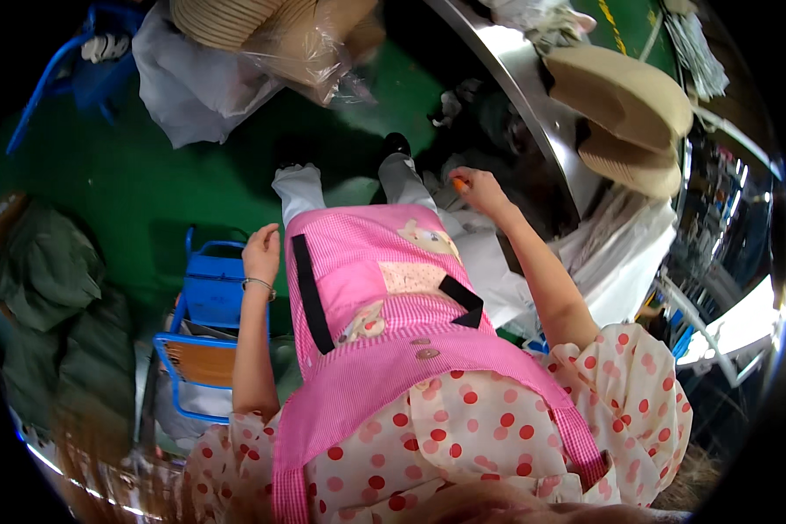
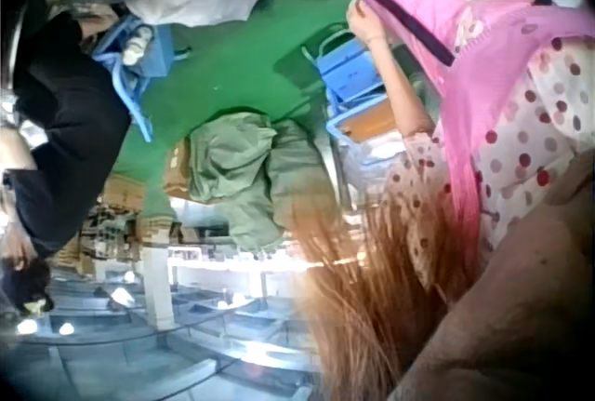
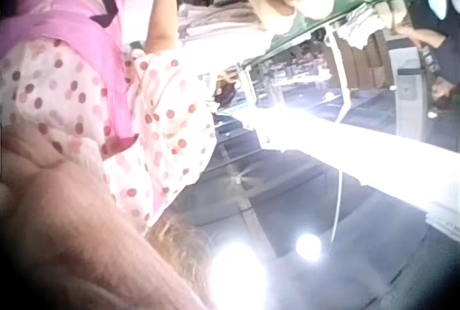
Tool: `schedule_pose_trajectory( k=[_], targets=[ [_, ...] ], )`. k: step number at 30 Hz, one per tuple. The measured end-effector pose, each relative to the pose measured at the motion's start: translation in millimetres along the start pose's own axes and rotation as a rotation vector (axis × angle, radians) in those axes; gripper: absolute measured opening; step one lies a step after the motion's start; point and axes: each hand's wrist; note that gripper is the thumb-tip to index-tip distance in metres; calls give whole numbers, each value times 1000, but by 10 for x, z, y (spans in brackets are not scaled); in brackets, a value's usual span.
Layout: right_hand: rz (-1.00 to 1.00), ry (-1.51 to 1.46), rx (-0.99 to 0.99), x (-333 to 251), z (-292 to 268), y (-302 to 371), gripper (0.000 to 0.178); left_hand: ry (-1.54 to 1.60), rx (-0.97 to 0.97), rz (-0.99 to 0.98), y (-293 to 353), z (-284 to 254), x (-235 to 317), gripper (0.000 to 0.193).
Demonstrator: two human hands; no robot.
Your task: The person inserts white paper into a black sneaker, then folds and wraps the shoe in white paper. The person repeats this process with a second sneaker and places the wrapped shoes into a white bag.
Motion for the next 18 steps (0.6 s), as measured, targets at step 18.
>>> schedule_pose_trajectory(
  k=[18],
  targets=[
    [-383, 820, 381, 1095, 512, -4281, 50, 363, -41, 16, -952, 2157, -365, 29]
  ],
)
Point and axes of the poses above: each hand's wrist, its own y-axis away from the middle knuckle, its own z-axis out of the palm, x = y × z, and after that the axes turned 9 degrees about -x, right-handed
